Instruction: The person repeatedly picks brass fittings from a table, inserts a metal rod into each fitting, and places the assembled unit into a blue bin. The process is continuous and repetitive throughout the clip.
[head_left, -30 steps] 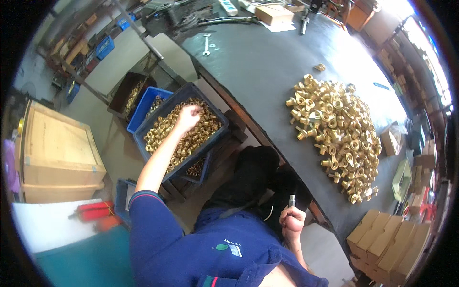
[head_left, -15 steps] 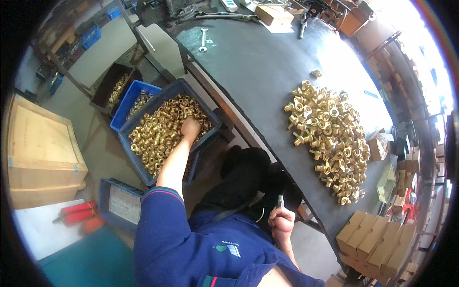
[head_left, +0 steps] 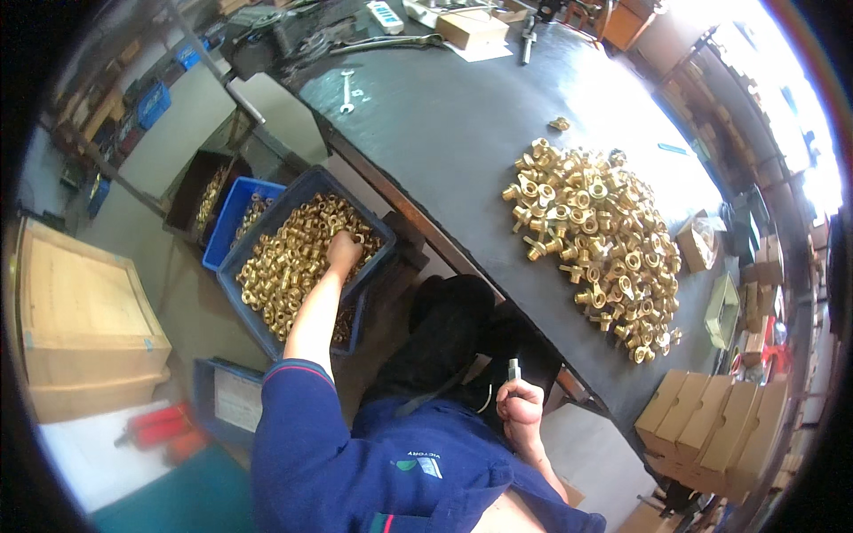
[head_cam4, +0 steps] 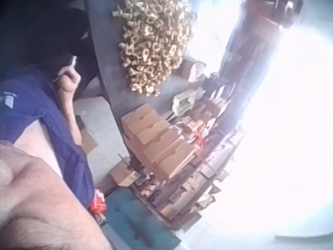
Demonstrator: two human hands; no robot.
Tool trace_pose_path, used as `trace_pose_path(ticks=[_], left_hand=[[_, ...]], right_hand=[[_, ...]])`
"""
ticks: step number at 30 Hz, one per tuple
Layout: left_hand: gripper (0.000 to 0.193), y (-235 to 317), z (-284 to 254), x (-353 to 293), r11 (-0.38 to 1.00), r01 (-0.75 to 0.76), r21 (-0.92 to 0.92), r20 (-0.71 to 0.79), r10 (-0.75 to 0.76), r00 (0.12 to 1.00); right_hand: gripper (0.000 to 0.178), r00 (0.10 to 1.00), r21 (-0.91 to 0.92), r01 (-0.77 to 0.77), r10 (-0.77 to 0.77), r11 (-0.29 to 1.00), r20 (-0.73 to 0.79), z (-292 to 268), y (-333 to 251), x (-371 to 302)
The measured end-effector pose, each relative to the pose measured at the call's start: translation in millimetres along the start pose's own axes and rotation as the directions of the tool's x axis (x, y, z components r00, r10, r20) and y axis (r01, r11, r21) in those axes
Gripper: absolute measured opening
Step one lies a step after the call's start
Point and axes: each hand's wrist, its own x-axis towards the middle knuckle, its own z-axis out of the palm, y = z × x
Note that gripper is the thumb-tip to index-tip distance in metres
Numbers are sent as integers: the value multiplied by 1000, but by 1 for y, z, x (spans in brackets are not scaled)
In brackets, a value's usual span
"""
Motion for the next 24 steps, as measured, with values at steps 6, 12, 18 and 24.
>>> trace_pose_path(ticks=[6,12,18,24], left_hand=[[18,1,-55,-4,968,-239,72,-29,242,970],[15,59,-119,-61,638,-393,-663,-74,466,882],[12,148,-118,-169,521,31,-853,416,643,643],[11,186,-99,-223,664,59,-745,601,630,493]], right_hand=[[18,998,-108,-14,20,994,60,-7,-4,-5],[12,931,-394,310,-192,865,310,6,-15,12],[11,813,-458,509,-233,729,533,21,-41,21],[9,864,-560,478,-248,677,438,11,-37,11]])
